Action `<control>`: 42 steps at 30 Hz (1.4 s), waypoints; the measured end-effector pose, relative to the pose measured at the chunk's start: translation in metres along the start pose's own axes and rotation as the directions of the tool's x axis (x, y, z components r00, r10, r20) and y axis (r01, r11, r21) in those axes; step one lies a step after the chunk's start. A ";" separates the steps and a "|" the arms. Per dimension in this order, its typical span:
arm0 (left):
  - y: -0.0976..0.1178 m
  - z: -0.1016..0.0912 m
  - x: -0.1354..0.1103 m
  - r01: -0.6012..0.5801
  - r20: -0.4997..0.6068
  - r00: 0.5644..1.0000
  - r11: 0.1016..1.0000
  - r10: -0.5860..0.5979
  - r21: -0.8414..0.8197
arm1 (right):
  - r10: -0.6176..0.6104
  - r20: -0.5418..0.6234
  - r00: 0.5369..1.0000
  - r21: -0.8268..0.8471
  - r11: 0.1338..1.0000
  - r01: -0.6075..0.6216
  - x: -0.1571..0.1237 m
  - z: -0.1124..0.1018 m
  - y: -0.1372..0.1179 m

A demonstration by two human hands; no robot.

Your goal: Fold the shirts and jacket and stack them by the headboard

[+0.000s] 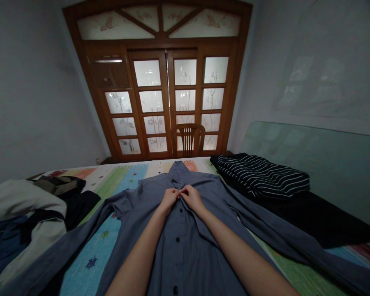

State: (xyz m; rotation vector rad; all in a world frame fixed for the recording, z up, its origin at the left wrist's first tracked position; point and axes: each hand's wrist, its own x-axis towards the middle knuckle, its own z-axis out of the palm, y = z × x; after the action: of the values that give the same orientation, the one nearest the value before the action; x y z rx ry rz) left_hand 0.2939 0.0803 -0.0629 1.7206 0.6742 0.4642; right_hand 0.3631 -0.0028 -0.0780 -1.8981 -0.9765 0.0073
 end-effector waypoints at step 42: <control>-0.002 0.000 0.004 -0.139 0.009 0.989 0.928 0.145 0.346 | 0.084 0.062 0.995 -0.082 0.994 -0.078 0.006 -0.006 0.003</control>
State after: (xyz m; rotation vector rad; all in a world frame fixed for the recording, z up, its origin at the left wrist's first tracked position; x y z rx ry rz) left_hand 0.2965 0.0835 -0.0645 2.1117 0.6749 0.4807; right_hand 0.3709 -0.0041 -0.0750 -2.0204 -0.9553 0.0801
